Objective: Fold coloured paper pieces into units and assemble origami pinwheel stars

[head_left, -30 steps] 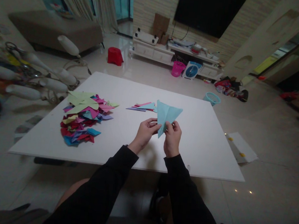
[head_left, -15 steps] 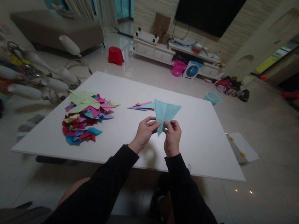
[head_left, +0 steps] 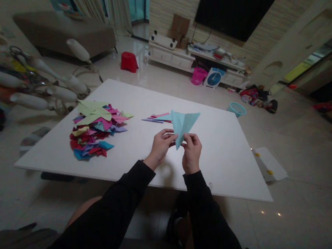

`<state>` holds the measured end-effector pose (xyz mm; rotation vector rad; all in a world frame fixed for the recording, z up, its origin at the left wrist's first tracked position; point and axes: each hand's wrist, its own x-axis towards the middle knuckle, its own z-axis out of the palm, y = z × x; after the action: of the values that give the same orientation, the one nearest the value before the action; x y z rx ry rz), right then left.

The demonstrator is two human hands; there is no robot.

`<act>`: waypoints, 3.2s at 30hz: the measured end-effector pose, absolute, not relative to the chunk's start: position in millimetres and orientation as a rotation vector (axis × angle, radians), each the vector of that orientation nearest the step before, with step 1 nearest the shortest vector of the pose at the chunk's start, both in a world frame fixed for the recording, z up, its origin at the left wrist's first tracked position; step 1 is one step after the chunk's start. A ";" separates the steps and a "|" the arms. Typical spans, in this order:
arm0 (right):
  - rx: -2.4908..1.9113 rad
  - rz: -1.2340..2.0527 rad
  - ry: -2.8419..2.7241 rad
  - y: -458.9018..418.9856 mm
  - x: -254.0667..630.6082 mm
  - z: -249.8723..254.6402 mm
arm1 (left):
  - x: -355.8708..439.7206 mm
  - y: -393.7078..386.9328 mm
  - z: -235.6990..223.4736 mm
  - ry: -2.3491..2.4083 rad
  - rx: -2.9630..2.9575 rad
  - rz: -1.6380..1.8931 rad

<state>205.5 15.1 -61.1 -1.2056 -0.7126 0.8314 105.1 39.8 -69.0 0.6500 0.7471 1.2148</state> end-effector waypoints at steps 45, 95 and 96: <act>-1.212 0.795 -0.724 17.1 205.2 -61.7 | 107.8 36.2 -68.8 0.713 0.716 1.169; -1.138 0.821 -0.667 17.6 204.9 -63.3 | 107.1 35.8 -64.6 0.741 0.761 1.123; -1.139 0.820 -0.656 18.1 204.9 -63.6 | 107.2 35.9 -64.7 0.741 0.756 1.126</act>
<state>204.9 18.1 -63.6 -1.1387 -0.6556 0.8199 107.2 35.9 -64.7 0.7558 0.7414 1.1264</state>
